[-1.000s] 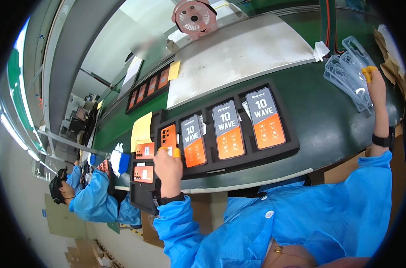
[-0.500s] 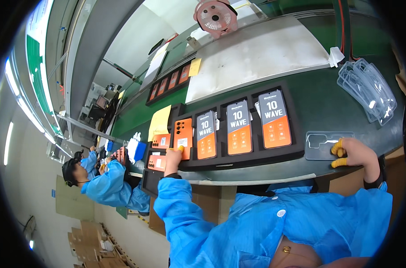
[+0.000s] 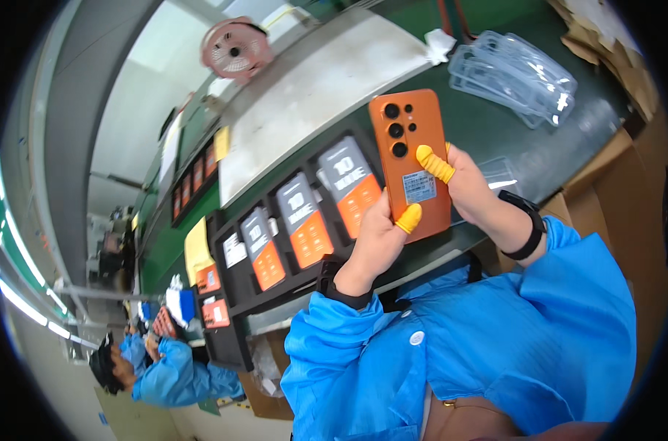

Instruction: Placing smartphones into protective cases and organizing them into shipping trays.

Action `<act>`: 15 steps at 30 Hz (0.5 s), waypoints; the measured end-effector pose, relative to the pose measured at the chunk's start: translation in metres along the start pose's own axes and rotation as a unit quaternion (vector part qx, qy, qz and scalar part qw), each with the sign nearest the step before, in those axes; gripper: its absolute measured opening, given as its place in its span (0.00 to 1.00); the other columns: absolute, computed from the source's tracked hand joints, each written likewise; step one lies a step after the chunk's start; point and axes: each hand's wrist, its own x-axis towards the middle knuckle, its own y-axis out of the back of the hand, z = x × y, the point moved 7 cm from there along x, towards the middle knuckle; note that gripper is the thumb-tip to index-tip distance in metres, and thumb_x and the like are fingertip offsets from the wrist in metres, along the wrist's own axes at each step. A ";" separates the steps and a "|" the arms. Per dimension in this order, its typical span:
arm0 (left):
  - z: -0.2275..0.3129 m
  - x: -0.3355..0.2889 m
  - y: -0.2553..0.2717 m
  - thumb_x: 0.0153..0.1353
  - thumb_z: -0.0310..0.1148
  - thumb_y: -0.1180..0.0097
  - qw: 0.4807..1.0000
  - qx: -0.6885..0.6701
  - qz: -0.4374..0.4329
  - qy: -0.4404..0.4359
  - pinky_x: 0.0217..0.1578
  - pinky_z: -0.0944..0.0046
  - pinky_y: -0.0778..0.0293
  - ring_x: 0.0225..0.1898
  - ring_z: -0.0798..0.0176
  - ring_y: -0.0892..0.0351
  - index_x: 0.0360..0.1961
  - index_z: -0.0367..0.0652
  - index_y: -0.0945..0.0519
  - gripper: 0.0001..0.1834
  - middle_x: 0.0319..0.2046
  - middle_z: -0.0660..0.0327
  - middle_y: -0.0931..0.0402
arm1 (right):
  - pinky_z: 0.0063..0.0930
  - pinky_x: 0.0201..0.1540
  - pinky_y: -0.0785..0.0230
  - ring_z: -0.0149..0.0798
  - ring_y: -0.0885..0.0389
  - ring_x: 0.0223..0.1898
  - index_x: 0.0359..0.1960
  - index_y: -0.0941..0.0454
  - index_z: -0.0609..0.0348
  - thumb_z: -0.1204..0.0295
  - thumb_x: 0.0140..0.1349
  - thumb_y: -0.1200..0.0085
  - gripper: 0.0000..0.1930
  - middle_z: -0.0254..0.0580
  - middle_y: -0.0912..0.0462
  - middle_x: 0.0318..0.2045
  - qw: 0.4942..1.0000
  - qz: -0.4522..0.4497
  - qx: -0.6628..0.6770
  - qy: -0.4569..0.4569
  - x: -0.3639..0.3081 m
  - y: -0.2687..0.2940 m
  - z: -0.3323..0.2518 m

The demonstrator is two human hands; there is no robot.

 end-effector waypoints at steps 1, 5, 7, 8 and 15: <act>-0.009 0.007 -0.006 0.52 0.31 0.46 0.996 0.081 -0.013 0.016 0.39 0.69 0.35 0.37 0.65 0.31 0.45 0.34 0.33 0.20 0.35 0.60 0.31 | 0.19 0.34 0.34 0.25 0.27 0.31 0.38 0.30 0.64 0.66 0.57 0.51 0.13 0.33 0.24 0.31 0.997 0.013 -0.052 0.060 0.001 0.016 -0.013; 0.008 0.018 -0.028 0.35 0.44 0.34 0.868 0.476 -0.010 -0.143 0.43 0.57 0.38 0.41 0.50 0.36 0.43 0.30 0.34 0.37 0.37 0.50 0.36 | 0.25 0.21 0.37 0.39 0.28 0.20 0.27 0.25 0.59 0.68 0.43 0.39 0.11 0.40 0.28 0.19 0.772 -0.048 -0.571 0.275 -0.029 0.051 -0.074; 0.011 0.020 -0.038 0.33 0.46 0.34 0.834 0.525 -0.018 -0.170 0.45 0.56 0.40 0.41 0.51 0.36 0.44 0.29 0.34 0.40 0.38 0.49 0.36 | 0.28 0.22 0.35 0.39 0.28 0.22 0.26 0.25 0.57 0.70 0.36 0.39 0.12 0.37 0.29 0.19 0.697 -0.147 -0.614 0.340 -0.047 0.050 -0.073; 0.009 0.023 -0.042 0.32 0.44 0.34 0.823 0.535 -0.017 -0.189 0.48 0.55 0.41 0.42 0.51 0.36 0.44 0.29 0.34 0.40 0.39 0.50 0.35 | 0.29 0.22 0.34 0.38 0.28 0.24 0.25 0.25 0.56 0.71 0.34 0.39 0.13 0.36 0.28 0.21 0.657 -0.197 -0.650 0.327 -0.055 0.049 -0.066; -0.007 0.035 -0.061 0.30 0.33 0.37 0.787 0.594 -0.113 -0.123 0.53 0.54 0.47 0.42 0.52 0.34 0.44 0.28 0.33 0.36 0.34 0.51 0.30 | 0.45 0.53 0.50 0.50 0.37 0.48 0.49 0.36 0.65 0.51 0.32 0.35 0.43 0.53 0.35 0.47 0.627 -0.114 -0.760 0.127 -0.040 0.076 -0.021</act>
